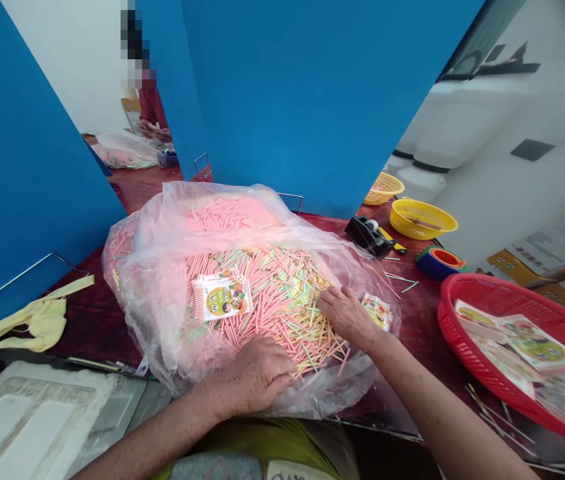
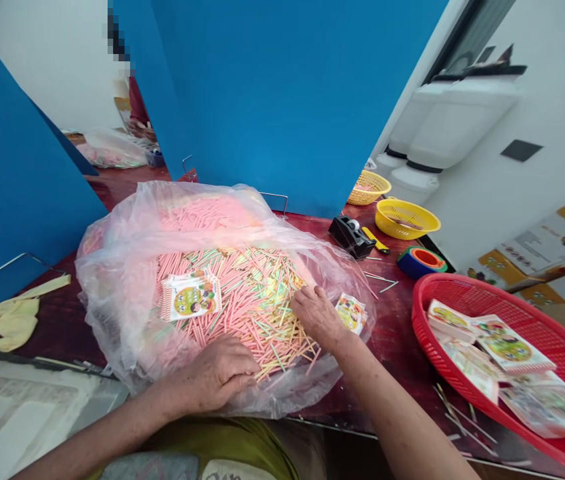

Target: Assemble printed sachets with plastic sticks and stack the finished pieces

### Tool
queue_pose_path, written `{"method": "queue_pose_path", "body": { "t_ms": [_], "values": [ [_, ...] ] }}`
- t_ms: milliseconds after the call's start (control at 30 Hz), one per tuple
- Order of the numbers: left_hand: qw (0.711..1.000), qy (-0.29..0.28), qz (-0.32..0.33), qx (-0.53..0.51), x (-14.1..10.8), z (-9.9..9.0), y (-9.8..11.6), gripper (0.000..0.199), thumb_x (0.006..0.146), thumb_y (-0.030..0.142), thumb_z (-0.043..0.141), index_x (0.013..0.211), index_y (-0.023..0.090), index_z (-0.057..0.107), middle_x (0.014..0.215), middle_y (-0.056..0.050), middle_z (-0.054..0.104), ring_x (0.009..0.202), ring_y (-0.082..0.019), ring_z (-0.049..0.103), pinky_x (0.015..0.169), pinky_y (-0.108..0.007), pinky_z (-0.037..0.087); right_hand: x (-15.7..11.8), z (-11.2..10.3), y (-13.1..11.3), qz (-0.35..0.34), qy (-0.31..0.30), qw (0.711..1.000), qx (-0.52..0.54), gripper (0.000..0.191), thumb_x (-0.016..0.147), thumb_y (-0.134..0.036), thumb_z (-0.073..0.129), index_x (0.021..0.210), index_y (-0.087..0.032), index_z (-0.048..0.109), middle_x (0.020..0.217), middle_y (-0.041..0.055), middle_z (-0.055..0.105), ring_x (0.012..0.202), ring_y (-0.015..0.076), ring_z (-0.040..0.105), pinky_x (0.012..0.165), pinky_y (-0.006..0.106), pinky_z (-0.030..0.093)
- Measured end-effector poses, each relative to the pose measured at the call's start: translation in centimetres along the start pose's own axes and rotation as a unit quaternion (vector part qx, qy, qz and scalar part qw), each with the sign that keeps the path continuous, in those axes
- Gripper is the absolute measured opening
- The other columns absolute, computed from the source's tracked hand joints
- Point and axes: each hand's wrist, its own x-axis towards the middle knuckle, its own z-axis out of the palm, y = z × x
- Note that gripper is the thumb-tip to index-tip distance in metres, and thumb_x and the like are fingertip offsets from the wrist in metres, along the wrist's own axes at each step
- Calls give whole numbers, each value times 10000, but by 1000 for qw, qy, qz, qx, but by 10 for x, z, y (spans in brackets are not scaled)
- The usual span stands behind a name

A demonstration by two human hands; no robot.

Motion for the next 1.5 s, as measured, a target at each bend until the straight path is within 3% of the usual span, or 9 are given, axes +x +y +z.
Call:
{"method": "queue_pose_path", "body": {
  "t_ms": [133,267,500,633,800,900,1133,1333,1500],
  "values": [
    [993,112,-31,-36,11,1,-4,243,893,238,402,873,166,633,866,-69,656,856,-189,562,801,-334,409,1,-21,8,49,26,996,68,218,789,-22,388,827,-150,560,875,100,604,943,243,502,883,422,321],
    [956,222,-105,-163,34,-6,-10,273,864,317,471,1056,168,595,1107,-115,607,1048,-226,525,907,-389,404,10,-41,-1,112,15,965,237,156,816,-106,355,794,-183,489,709,42,569,666,156,522,669,295,423],
    [752,172,-211,-599,72,-6,-6,423,792,545,518,857,131,581,591,-14,598,482,-131,562,540,-262,451,36,-58,-53,110,-106,744,650,123,754,-247,417,641,-203,396,467,-72,364,423,78,372,434,206,353],
    [704,333,-269,-567,75,-4,-1,292,785,456,574,825,166,581,659,0,609,541,-116,552,585,-254,441,40,-48,-65,137,-87,767,621,39,681,-170,445,671,-187,479,493,-53,426,446,97,426,442,223,376],
    [537,396,-231,-709,70,-33,-11,238,793,383,576,747,151,548,732,-32,638,734,-171,614,753,-339,461,19,-41,-60,172,116,914,349,358,734,-268,546,1084,-190,554,1096,148,594,1027,281,546,815,460,447],
    [481,392,-198,-759,69,-42,-11,199,775,334,613,774,152,533,710,-25,642,754,-178,633,786,-349,462,15,-51,-69,150,209,896,363,287,815,-320,518,1073,-199,557,1054,127,625,998,252,574,832,428,458],
    [471,373,-165,-782,66,-33,-7,199,795,338,603,765,160,518,726,-33,661,814,-201,650,823,-361,453,33,-57,-106,170,256,779,546,147,860,-283,467,762,-206,544,730,11,617,679,142,600,624,250,476],
    [451,402,-151,-782,55,-65,-22,182,823,333,575,760,173,517,717,-1,635,844,-204,637,822,-406,439,-5,-25,-76,219,264,838,424,139,827,-322,510,831,-208,589,711,24,605,616,155,570,581,282,479],
    [461,344,-189,-796,59,-39,-2,227,804,389,585,793,167,539,839,-36,645,853,-182,602,783,-346,437,-2,-38,-87,181,303,867,353,91,844,-259,477,850,-204,549,763,48,611,668,156,595,602,271,494]
  ]
}}
